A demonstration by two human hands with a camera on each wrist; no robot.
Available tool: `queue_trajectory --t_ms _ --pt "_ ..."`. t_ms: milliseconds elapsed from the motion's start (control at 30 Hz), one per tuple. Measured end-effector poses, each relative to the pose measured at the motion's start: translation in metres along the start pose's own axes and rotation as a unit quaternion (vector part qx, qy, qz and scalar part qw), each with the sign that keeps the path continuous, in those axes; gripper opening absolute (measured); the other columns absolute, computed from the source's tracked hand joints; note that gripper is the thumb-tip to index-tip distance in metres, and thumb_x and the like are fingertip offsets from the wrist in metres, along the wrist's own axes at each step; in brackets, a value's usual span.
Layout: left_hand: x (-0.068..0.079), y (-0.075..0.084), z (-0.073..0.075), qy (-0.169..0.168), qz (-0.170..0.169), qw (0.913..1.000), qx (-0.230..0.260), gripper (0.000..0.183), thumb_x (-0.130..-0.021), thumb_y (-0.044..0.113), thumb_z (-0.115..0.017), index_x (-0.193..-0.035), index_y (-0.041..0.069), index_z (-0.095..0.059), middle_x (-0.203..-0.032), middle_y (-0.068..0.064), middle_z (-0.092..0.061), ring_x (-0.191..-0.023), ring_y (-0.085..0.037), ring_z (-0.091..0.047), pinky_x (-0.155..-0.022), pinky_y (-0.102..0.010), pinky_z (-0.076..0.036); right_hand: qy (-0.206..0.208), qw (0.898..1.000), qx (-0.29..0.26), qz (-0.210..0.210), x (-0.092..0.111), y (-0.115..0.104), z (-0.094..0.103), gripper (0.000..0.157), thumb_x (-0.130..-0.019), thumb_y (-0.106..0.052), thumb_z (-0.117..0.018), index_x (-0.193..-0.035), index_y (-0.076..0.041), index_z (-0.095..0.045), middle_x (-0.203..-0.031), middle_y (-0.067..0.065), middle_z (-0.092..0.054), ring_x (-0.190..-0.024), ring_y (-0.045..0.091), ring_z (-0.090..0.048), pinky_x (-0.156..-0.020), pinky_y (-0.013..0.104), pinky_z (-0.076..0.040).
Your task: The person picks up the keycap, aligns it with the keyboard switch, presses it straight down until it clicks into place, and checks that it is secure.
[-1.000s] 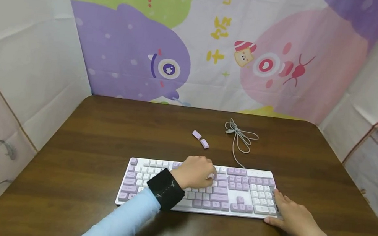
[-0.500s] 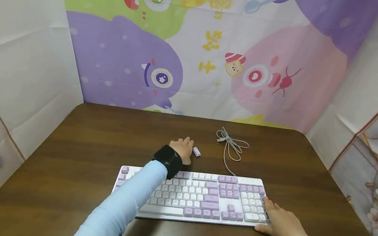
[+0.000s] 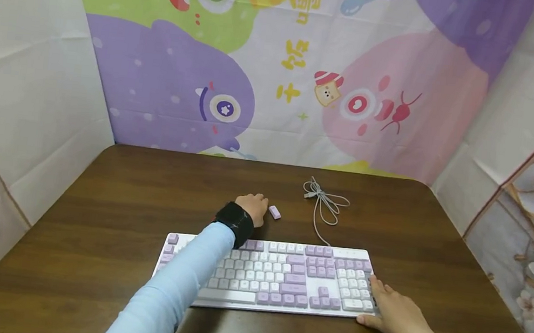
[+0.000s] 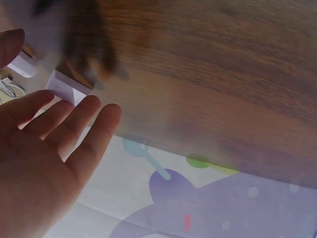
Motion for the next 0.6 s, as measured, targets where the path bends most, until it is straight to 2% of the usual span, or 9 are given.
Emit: queue_trajectory --t_ms 167,300,400,467,533,600 --pt "0.008 -0.005 0.006 0.004 -0.001 1.0 -0.008 0.04 -0.089 0.021 -0.057 -0.128 0.014 -0.054 -0.126 -0.009 -0.055 -0.112 -0.027 -0.055 -0.086 -0.044 -0.05 -0.003 1.0 -0.002 -0.001 0.0 0.0 0.0 0.088 -0.071 -0.045 -0.071 -0.13 0.013 -0.042 -0.122 0.033 -0.055 -0.11 0.045 -0.056 -0.086 0.054 -0.046" --pt "0.014 -0.011 0.005 0.014 -0.007 0.9999 0.003 0.028 -0.087 0.017 -0.058 -0.115 0.013 -0.064 -0.117 -0.01 -0.061 -0.106 -0.028 -0.059 -0.083 -0.045 -0.05 -0.002 1.0 0.001 0.001 0.001 0.0 -0.001 0.088 -0.071 -0.046 -0.071 -0.13 0.013 -0.042 -0.121 0.033 -0.056 -0.109 0.045 -0.057 -0.085 0.054 -0.046" --pt "0.018 -0.018 0.004 0.041 -0.015 0.999 0.014 0.018 -0.087 0.011 -0.058 -0.101 0.01 -0.069 -0.107 -0.013 -0.065 -0.098 -0.031 -0.061 -0.08 -0.045 -0.052 0.01 1.0 0.007 0.012 0.002 -0.001 -0.001 0.086 -0.071 -0.045 -0.071 -0.129 0.013 -0.044 -0.119 0.033 -0.057 -0.106 0.045 -0.058 -0.084 0.053 -0.048" --pt "0.023 -0.022 0.006 0.046 -0.013 0.9985 0.025 0.016 -0.087 0.008 -0.058 -0.098 0.008 -0.07 -0.103 -0.015 -0.066 -0.094 -0.033 -0.063 -0.077 -0.046 -0.053 0.018 1.0 0.012 0.019 0.002 -0.003 0.001 0.085 -0.071 -0.045 -0.072 -0.128 0.013 -0.045 -0.119 0.032 -0.057 -0.105 0.044 -0.059 -0.083 0.052 -0.048" --pt "0.026 -0.028 0.006 0.034 -0.007 0.9985 0.041 0.015 -0.085 0.006 -0.059 -0.095 0.007 -0.069 -0.1 -0.015 -0.067 -0.09 -0.032 -0.064 -0.074 -0.045 -0.053 0.022 0.999 0.018 0.023 0.002 -0.004 0.002 0.085 -0.071 -0.044 -0.072 -0.127 0.014 -0.046 -0.119 0.032 -0.057 -0.104 0.043 -0.06 -0.083 0.051 -0.049" --pt "0.029 -0.033 0.005 0.005 0.003 0.9981 0.061 0.016 -0.081 0.006 -0.062 -0.095 0.007 -0.068 -0.101 -0.014 -0.068 -0.087 -0.029 -0.064 -0.071 -0.042 -0.052 0.024 0.999 0.023 0.021 0.003 -0.005 0.003 0.084 -0.071 -0.044 -0.072 -0.126 0.014 -0.047 -0.118 0.032 -0.058 -0.104 0.043 -0.06 -0.082 0.051 -0.049"
Point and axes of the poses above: each hand's wrist, its own x-axis away from the middle knuckle, its own z-axis out of the back of the hand, y = z × x, the point moved 10 cm from there along -x, towards the middle knuckle
